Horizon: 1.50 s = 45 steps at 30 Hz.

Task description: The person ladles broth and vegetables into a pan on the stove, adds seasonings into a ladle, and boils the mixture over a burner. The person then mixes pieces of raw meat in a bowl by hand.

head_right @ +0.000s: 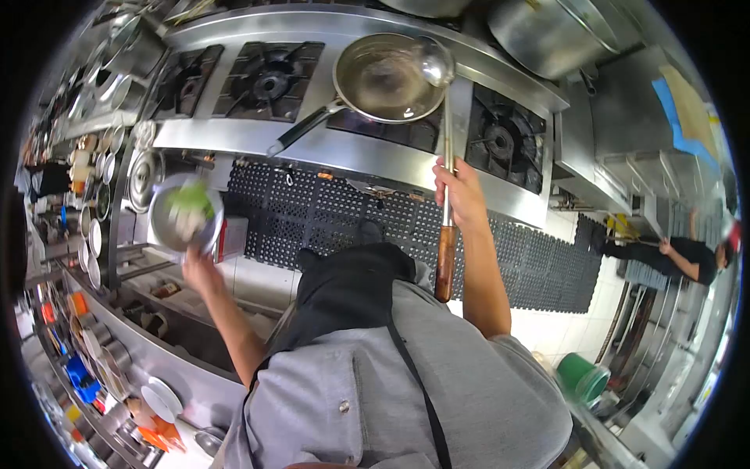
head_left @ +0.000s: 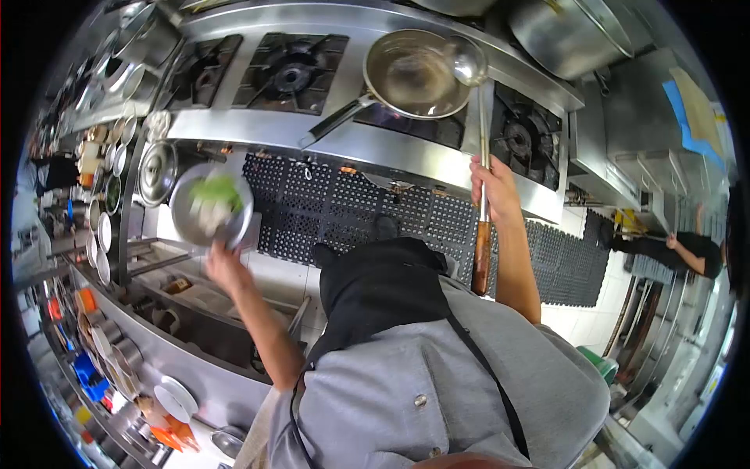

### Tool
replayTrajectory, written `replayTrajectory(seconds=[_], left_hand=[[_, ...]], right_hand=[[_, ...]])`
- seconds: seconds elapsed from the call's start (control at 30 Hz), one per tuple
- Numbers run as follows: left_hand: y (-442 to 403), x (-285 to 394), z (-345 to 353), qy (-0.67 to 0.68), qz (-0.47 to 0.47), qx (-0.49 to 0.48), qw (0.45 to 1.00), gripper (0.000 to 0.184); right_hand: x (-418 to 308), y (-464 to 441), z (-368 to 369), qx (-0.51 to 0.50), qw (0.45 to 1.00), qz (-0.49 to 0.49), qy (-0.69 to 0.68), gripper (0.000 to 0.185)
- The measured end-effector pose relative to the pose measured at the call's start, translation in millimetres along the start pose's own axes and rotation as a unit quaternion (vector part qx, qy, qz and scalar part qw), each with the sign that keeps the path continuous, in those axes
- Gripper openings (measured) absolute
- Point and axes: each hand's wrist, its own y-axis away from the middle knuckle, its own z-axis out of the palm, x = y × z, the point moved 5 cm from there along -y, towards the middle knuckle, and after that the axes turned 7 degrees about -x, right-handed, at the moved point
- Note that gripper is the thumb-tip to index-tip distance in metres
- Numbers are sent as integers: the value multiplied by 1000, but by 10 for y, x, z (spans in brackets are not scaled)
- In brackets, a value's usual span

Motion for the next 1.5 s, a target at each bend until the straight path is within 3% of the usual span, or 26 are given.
replayTrajectory(seconds=[0.03, 0.07, 0.17, 0.2, 0.23, 0.3, 0.37, 0.4, 0.47, 0.6, 0.63, 0.7, 0.73, 0.77, 0.8, 0.83, 0.87, 0.93, 0.97, 1.0, 1.07, 1.1, 1.2, 1.33, 1.4, 1.5], left_hand=[[-28, -49, 687, 1, -30, 2, 1000, 20], [-69, -126, 1267, -28, 39, -55, 997, 18], [32, -155, 2927, -83, 62, -272, 957, 13], [136, -149, 3321, -242, 83, -291, 922, 15], [-105, -464, 3693, -459, 309, -259, 792, 19], [380, -466, 4202, -459, 462, -265, 711, 19], [608, -591, 4562, -525, 447, -341, 639, 17], [646, -544, 4651, -524, 449, -342, 639, 17], [728, -431, 4786, -607, 480, -330, 541, 16], [490, 6, 4795, -572, 497, -229, 611, 16], [439, 87, 4768, -558, 484, -223, 636, 18], [494, 66, 4764, -549, 506, -266, 610, 19], [533, -28, 4759, -561, 558, -322, 520, 20], [537, -91, 4711, -548, 575, -324, 514, 21], [409, -60, 4622, -527, 545, -300, 580, 22], [245, -21, 4505, -502, 512, -272, 641, 23], [96, 9, 4359, -510, 506, -254, 648, 23], [-442, 163, 3699, -364, 335, -177, 851, 19], [-448, 337, 3319, -102, 159, -238, 953, 13], [-545, 423, 2848, -54, 119, -173, 976, 14], [-703, 505, 1680, 35, 77, -60, 995, 13], [-744, 502, 1063, 72, 73, -19, 995, 12], [-475, 366, -875, 93, 96, 239, 962, 8], [591, 327, -2703, 195, 172, 461, 849, 7], [1217, 559, -3292, 231, 209, 603, 734, 12], [1913, 655, -4153, 210, 259, 684, 649, 15]], right_hand=[[-19, -21, -47, 6, 1000, -2, -6, 13], [-27, -46, -69, -9, 1000, 5, -13, 13], [-32, -194, -43, -32, 998, 6, -49, 12], [-21, -275, 0, -58, 995, 23, -81, 12], [-10, -353, 46, -84, 989, 39, -111, 11], [15, -525, 147, -107, 987, 43, -111, 9], [-29, -598, 165, -113, 986, 58, -105, 9], [-14, -642, 139, -115, 987, 60, -96, 9], [17, -714, 56, -107, 991, 59, -49, 9], [-27, -680, -144, -45, 995, 12, 92, 8], [-79, -638, -201, -6, 974, -21, 224, 13], [-206, -568, -246, 64, 875, -92, 471, 23], [-226, -576, -255, 40, 872, -89, 480, 31], [-239, -541, -239, 36, 862, -127, 489, 31], [-262, -509, -162, 36, 860, -120, 494, 32], [-273, -471, -66, 36, 859, -114, 498, 33], [-248, -463, 8, 42, 852, -140, 502, 33], [-235, -467, 174, 32, 871, -173, 459, 33], [-227, -466, 306, 8, 895, -174, 410, 32], [-174, -513, 410, -34, 938, -84, 333, 30], [-207, -465, 785, -92, 948, -59, 298, 29], [-129, -526, 912, -148, 960, -20, 235, 26], [-44, -613, 1547, -306, 940, -8, 150, 13], [100, -722, 2564, -399, 904, 44, 150, 14], [212, -741, 3185, -443, 873, 67, 190, 14], [397, -788, 4016, -510, 822, 95, 235, 15]])
